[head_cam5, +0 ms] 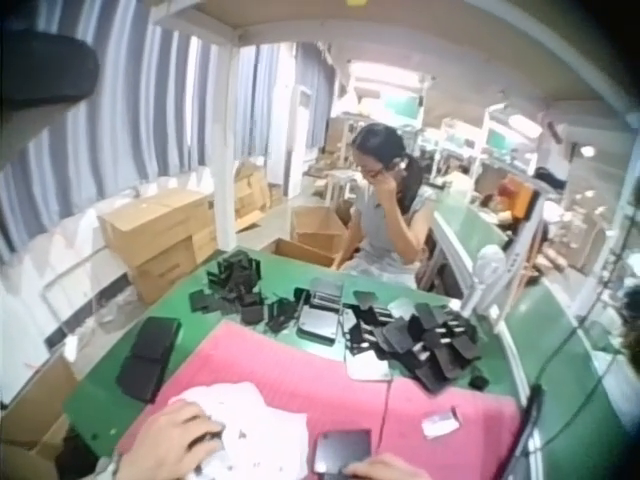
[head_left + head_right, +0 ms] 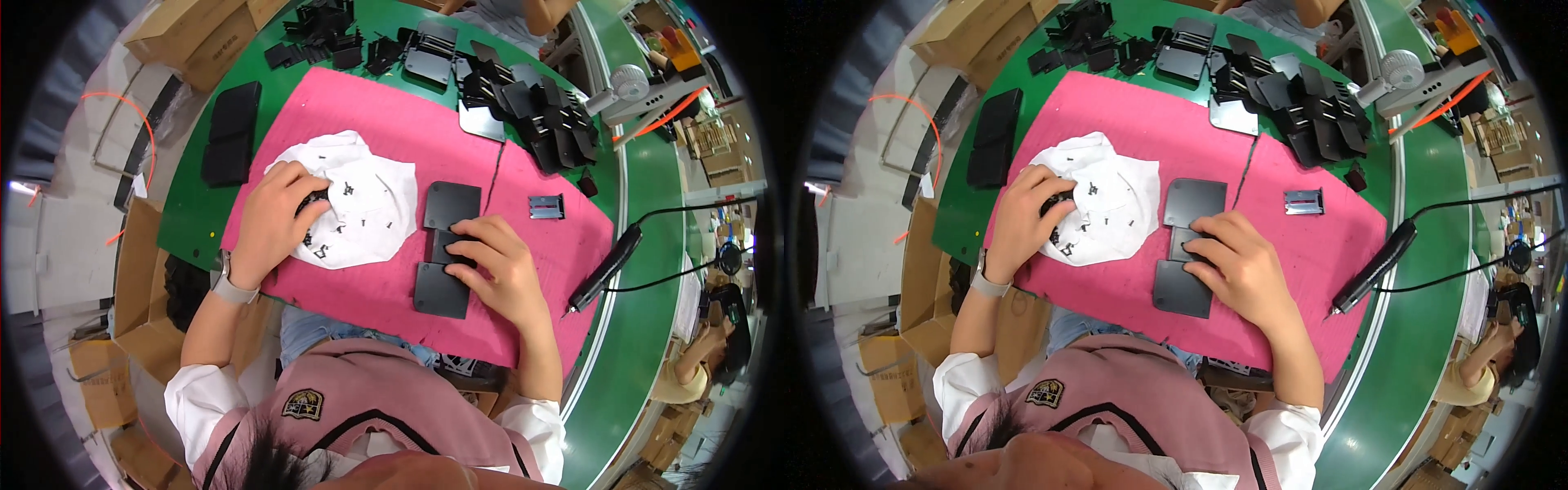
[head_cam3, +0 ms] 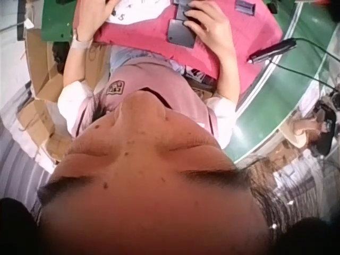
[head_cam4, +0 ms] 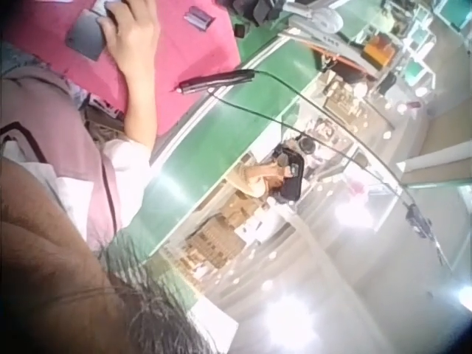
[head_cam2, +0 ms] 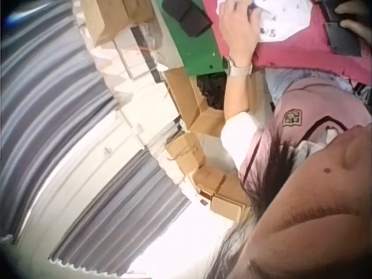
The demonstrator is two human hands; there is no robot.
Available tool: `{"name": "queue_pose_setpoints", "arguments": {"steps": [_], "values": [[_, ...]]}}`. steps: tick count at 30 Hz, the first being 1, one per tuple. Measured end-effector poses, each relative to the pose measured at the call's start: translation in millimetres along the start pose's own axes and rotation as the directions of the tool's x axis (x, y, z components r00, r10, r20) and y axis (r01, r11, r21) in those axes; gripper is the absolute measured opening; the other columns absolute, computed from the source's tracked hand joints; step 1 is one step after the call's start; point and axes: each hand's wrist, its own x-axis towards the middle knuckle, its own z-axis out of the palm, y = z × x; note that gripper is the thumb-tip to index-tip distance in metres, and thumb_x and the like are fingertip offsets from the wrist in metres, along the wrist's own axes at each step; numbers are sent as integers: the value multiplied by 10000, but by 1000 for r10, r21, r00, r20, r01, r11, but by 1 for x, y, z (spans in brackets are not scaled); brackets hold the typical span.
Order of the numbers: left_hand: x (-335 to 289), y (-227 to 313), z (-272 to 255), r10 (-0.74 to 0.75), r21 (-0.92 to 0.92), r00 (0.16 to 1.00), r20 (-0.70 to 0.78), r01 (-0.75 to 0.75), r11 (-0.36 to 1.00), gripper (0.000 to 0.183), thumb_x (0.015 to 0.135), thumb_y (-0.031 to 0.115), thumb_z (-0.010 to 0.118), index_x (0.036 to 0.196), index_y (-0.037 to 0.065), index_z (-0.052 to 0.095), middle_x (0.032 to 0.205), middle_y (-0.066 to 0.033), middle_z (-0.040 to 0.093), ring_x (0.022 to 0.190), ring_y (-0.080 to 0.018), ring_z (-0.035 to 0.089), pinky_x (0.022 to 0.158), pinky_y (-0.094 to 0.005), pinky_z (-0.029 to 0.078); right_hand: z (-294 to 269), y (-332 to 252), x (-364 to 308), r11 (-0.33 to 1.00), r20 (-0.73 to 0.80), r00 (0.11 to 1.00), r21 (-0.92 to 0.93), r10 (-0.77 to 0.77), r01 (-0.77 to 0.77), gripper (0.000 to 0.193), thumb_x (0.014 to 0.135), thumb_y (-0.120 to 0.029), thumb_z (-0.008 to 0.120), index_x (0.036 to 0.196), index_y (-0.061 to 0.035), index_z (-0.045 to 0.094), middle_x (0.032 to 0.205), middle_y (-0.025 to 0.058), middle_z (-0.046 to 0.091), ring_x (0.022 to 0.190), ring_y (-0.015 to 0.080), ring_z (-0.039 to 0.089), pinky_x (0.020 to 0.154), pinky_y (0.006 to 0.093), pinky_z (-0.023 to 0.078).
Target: Use an electric screwdriver to fasten small screws into plastic electronic components on a factory assembly line.
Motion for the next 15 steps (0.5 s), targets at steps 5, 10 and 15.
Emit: {"name": "queue_pose_setpoints", "arguments": {"steps": [5, 10, 15], "values": [[6, 1, 3, -35, -44, 999, 14, 35, 998, 117, 720, 61, 670, 779, 12, 582, 789, -95, 536, 793, -283, 549, 669, -359, 430, -3, -7, 0, 999, 18, 1000, -24, 26, -26, 248, 656, -80, 736, 883, -40, 644, 999, 103, 611, 903, 290, 588, 724, 367, 510], [-2, -7, 6, -114, -42, 989, -89, 111, 993, 135, 716, 97, 703, 743, 3, 611, 742, -96, 549, 708, -266, 561, 612, -343, 432, -28, -7, -16, 975, -194, 964, -90, 184, -204, 280, 672, -71, 722, 945, -49, 661, 1012, 111, 628, 928, 287, 607, 790, 368, 499], [3, 0, 1, -137, -101, 986, -95, 127, 987, 107, 749, 69, 684, 759, -18, 622, 733, -101, 564, 653, -264, 573, 593, -328, 442, -74, 32, -66, 384, -684, 684, -578, 253, -720, 355, 773, -273, 689, 1031, -39, 618, 832, 117, 625, 790, 295, 622, 668, 386, 506]]}}
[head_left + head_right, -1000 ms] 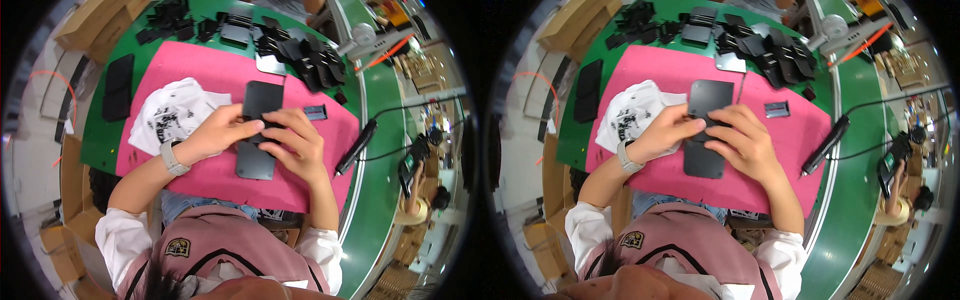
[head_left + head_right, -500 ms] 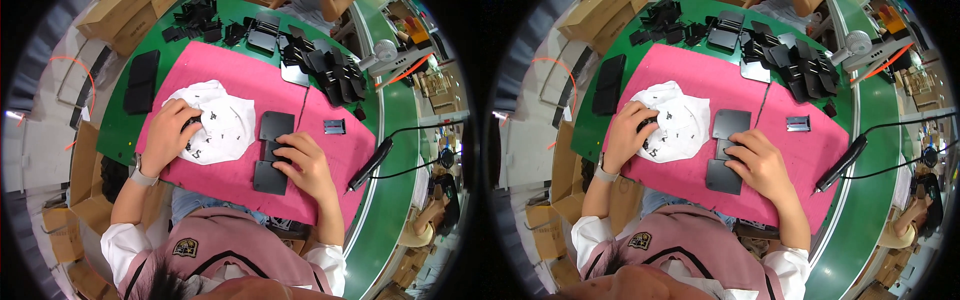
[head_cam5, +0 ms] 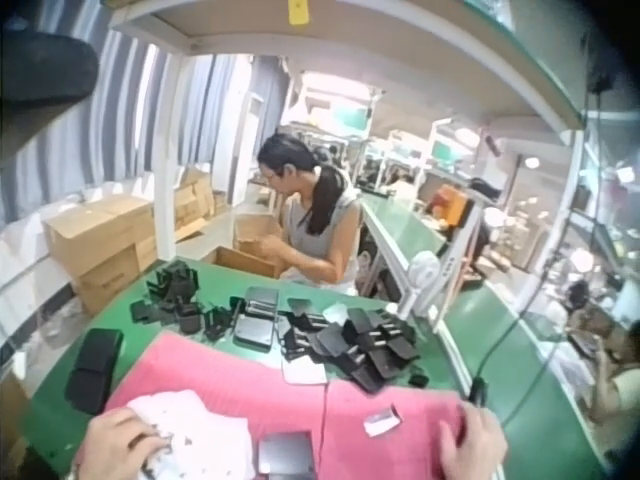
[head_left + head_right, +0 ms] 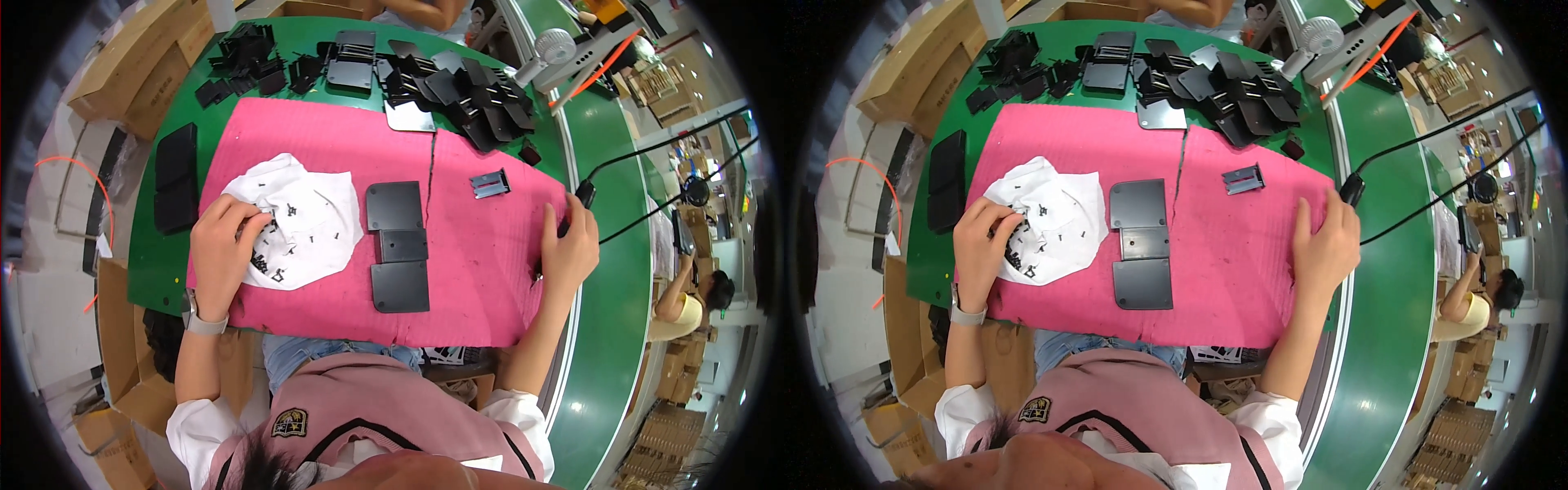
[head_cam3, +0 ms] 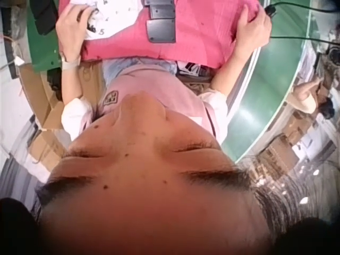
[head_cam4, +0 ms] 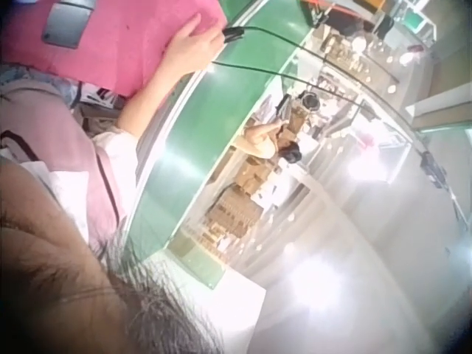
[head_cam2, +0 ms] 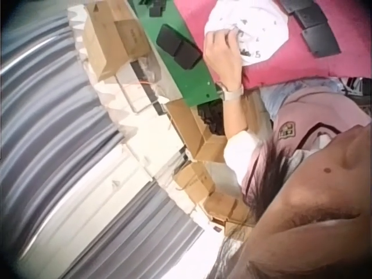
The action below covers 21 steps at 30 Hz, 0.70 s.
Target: Use an electric screwdriver to fasten small screws into plastic electronic components on a factory assembly line.
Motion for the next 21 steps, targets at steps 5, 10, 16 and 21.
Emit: {"name": "queue_pose_setpoints", "arguments": {"steps": [5, 10, 16, 21], "values": [[7, -4, -2, 126, 55, 992, -16, -125, 991, 69, 778, 29, 640, 823, -23, 647, 773, -124, 586, 688, -291, 592, 609, -345, 456, 18, 36, 3, 888, 180, 947, -430, 264, -166, 638, 756, -511, 661, 1150, -22, 553, 855, 138, 637, 776, 323, 645, 634, 407, 524], [4, -2, -1, 90, 28, 996, 19, -90, 996, 85, 770, 42, 658, 820, -26, 645, 766, -123, 591, 679, -290, 592, 603, -341, 456, 31, 46, 7, 857, 329, 828, -417, 454, -304, 741, 715, -549, 674, 1164, 20, 522, 914, 230, 656, 852, 398, 642, 705, 462, 519], [7, -2, -2, 79, 18, 997, -18, -79, 997, 79, 789, 40, 651, 816, -28, 621, 731, -123, 593, 632, -250, 591, 584, -307, 450, 64, 85, 3, 896, 214, 918, 229, 334, -380, 641, 693, -290, 696, 1196, 48, 489, 827, 194, 652, 797, 287, 657, 719, 348, 495], [9, 1, 4, -256, -405, 963, 87, 269, 874, 112, 885, 75, 578, 836, -26, 590, 736, -46, 572, 653, -118, 532, 592, -259, 421, 39, 59, 15, 695, 564, 771, 427, 296, -579, 550, 691, -205, 659, 1146, 45, 478, 736, 143, 602, 623, 228, 579, 625, 345, 481]]}}
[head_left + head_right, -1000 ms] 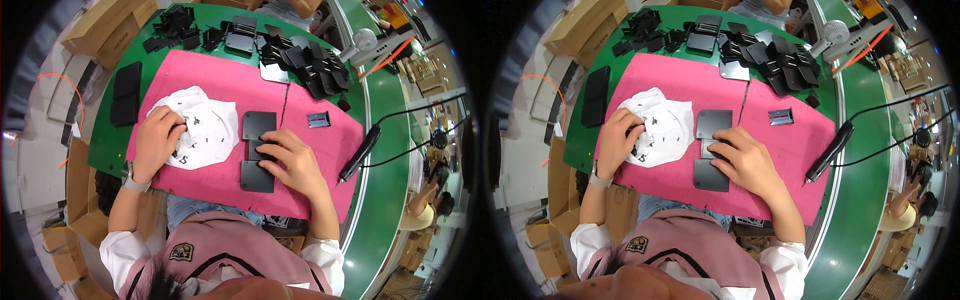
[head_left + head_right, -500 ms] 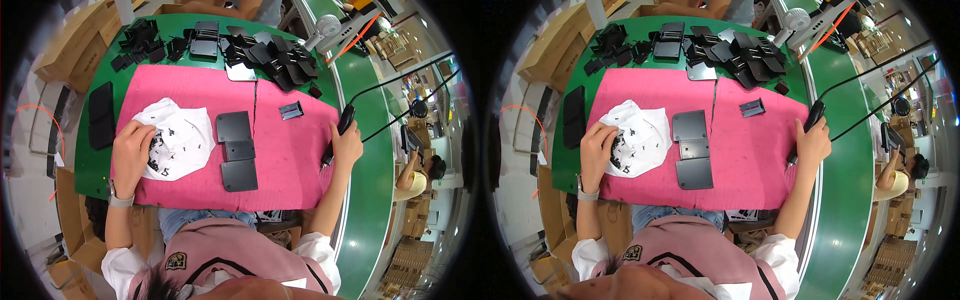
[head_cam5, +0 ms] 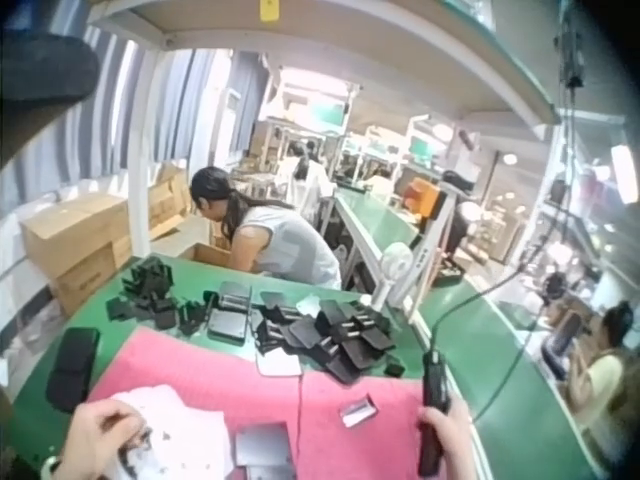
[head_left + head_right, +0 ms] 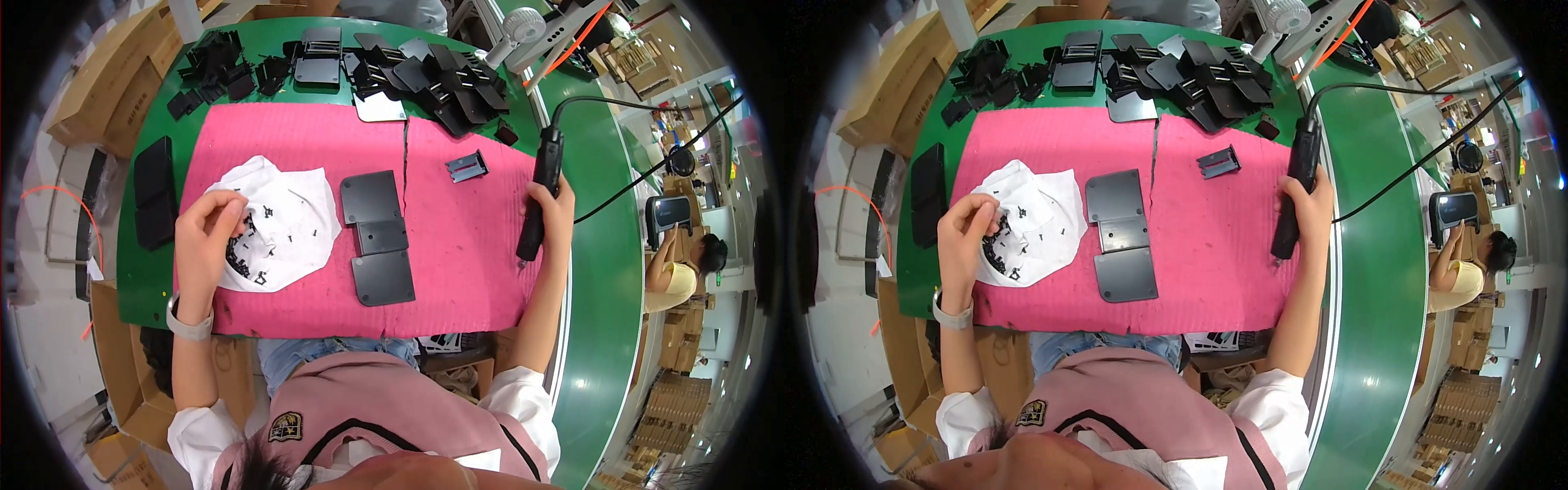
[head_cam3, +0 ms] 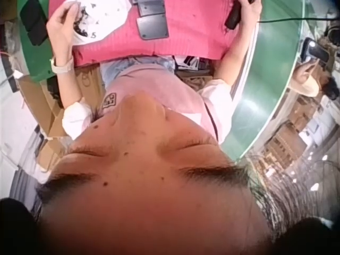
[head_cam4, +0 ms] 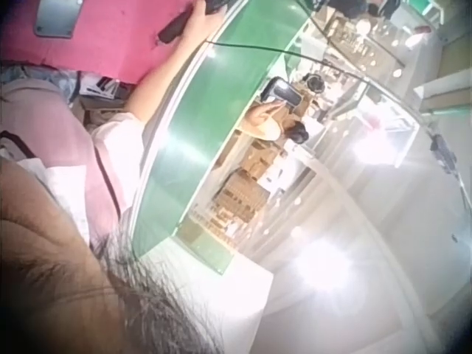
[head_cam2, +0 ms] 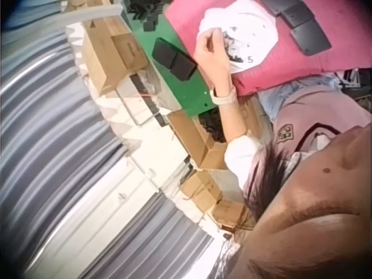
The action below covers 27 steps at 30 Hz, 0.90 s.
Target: Use an electric screwdriver to fasten small screws into plastic electronic components on a factory assembly line.
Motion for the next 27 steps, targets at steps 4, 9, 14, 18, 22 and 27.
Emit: {"name": "queue_pose_setpoints", "arguments": {"steps": [4, 9, 14, 18, 22, 27], "values": [[12, 7, 20, -143, -741, 872, 468, 475, 474, 183, 959, 158, 466, 987, -6, 541, 849, -58, 531, 723, -96, 449, 643, -225, 373, 6, -87, -37, 377, 155, 889, 926, -432, 22, 538, 663, -68, 562, 1184, -5, 444, 758, 130, 558, 625, 235, 548, 620, 351, 469], [5, 28, 68, 123, -718, 728, 674, 608, 338, 166, 953, 160, 507, 969, 5, 565, 847, -47, 570, 666, -87, 484, 609, -231, 412, 28, -159, -59, -71, -79, 595, 997, -800, 37, 613, 839, -374, 570, 1309, -42, 359, 717, 59, 496, 572, 165, 496, 653, 347, 438], [-9, 47, 84, 37, -675, 728, 685, 615, 408, 120, 919, 99, 562, 993, 6, 579, 929, -67, 625, 778, -103, 592, 707, -232, 492, 37, -163, -72, -215, -210, 447, 976, -870, 40, 679, 852, -514, 577, 1317, -68, 364, 693, 20, 481, 532, 138, 476, 675, 341, 429], [-12, 44, 85, 26, -703, 753, 657, 600, 382, 146, 913, 93, 571, 1020, -6, 581, 911, -79, 637, 783, -117, 615, 722, -241, 507, 42, -154, -77, -191, -210, 496, 978, -843, 90, 562, 862, -504, 560, 1217, -93, 416, 675, 14, 492, 517, 135, 485, 656, 338, 433], [-13, 37, 85, 10, -691, 762, 648, 582, 428, 175, 904, 88, 583, 1045, -16, 586, 894, -98, 651, 743, -129, 637, 692, -242, 520, 47, -155, -84, -149, -141, 637, 988, -758, 42, 560, 824, -499, 619, 1144, -97, 396, 636, 35, 512, 480, 158, 496, 585, 339, 448], [-11, 38, 85, 13, -646, 741, 671, 576, 501, 161, 899, 94, 594, 1013, -18, 603, 837, -92, 656, 698, -125, 640, 648, -236, 524, 49, -149, -81, -152, -152, 538, 987, -829, 45, 551, 811, -475, 645, 1127, -96, 400, 640, 42, 523, 487, 161, 507, 573, 336, 443]]}}
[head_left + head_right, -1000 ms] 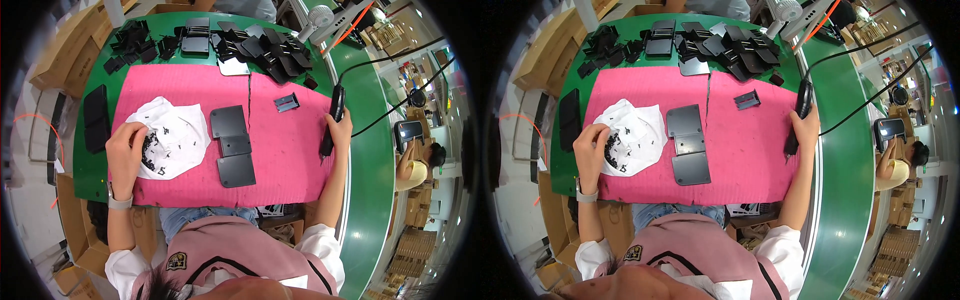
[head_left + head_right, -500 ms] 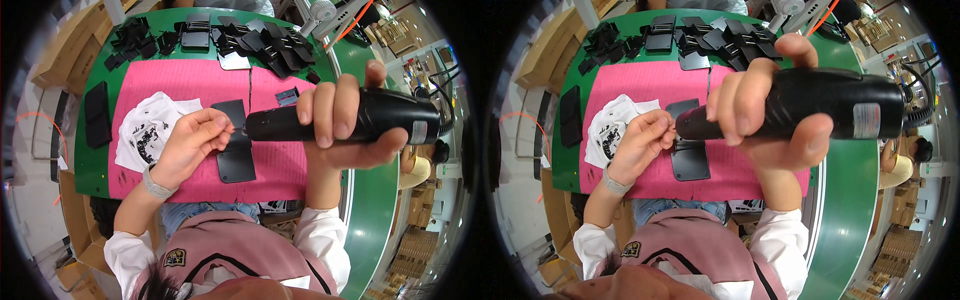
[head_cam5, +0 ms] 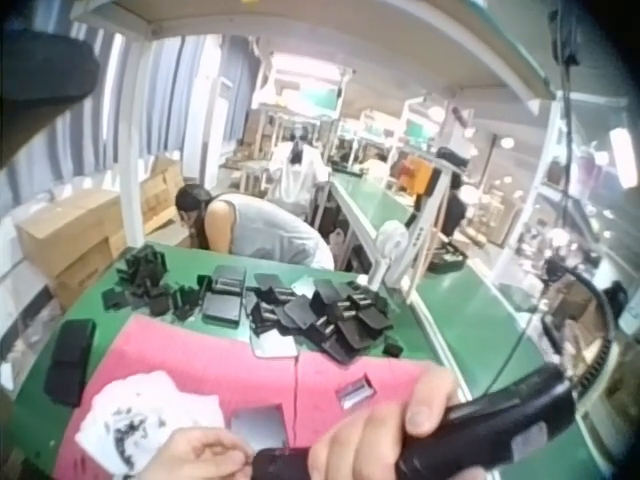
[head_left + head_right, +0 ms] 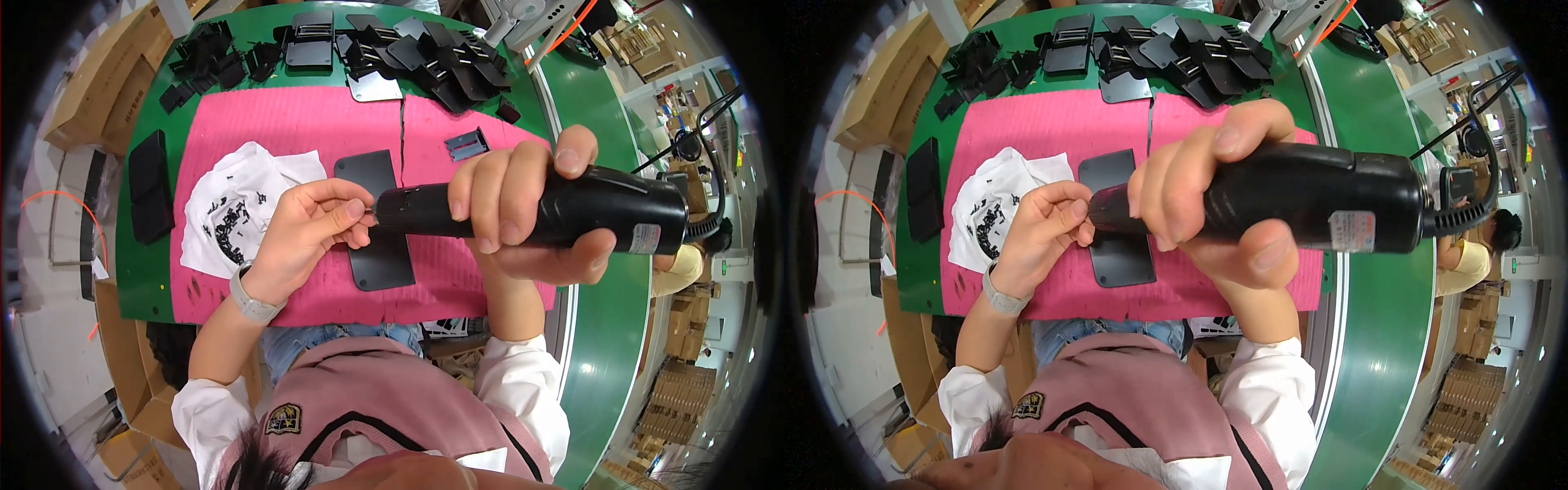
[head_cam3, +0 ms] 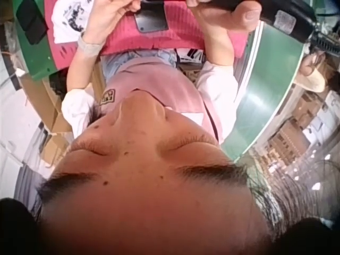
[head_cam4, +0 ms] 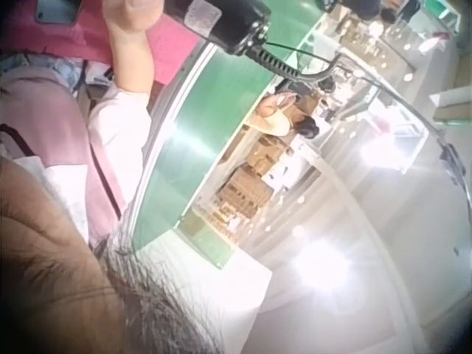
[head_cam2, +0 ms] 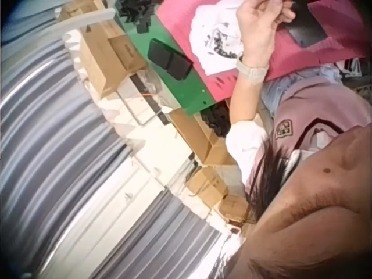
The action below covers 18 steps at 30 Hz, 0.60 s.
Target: Use an electric screwdriver to fasten small screws into plastic electronic components on a factory assembly line.
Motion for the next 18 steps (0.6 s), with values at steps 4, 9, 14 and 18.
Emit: {"name": "queue_pose_setpoints", "arguments": {"steps": [4, 9, 14, 18], "values": [[-2, -6, -1, -26, -7, 1000, 3, 26, 1000, 249, 891, 138, 618, 1078, -19, 568, 793, -101, 654, 598, -97, 596, 565, -217, 487, -3, 3, -1, 999, 90, 996, 30, -16, 13, 519, 831, -476, 619, 1127, -103, 410, 652, 20, 518, 492, 139, 511, 579, 318, 442], [-1, 4, 4, -28, 236, 997, -70, 44, 971, 436, 893, 209, 627, 1198, -48, 450, 673, -80, 613, 491, -55, 475, 461, -194, 366, -17, -9, -4, 989, -34, 989, -14, 146, -146, 518, 844, -483, 588, 1130, -88, 414, 635, 3, 496, 467, 114, 472, 569, 297, 434], [1, 0, -1, 131, 574, 942, -308, 75, 815, 479, 884, 211, 626, 1203, -80, 419, 580, -43, 567, 490, -50, 473, 446, -189, 332, -25, 2, -11, 964, -73, 976, -159, 203, -213, 463, 817, -373, 606, 1077, -47, 405, 608, 38, 489, 441, 131, 451, 507, 303, 420], [6, -13, -3, 2, 512, 963, -268, 141, 847, 459, 869, 159, 630, 1196, -81, 415, 579, -45, 563, 499, -57, 493, 461, -201, 357, -26, 7, -11, 950, -98, 967, -183, 237, -251, 432, 808, -327, 616, 1057, -44, 406, 598, 51, 487, 427, 137, 441, 493, 289, 415]]}}
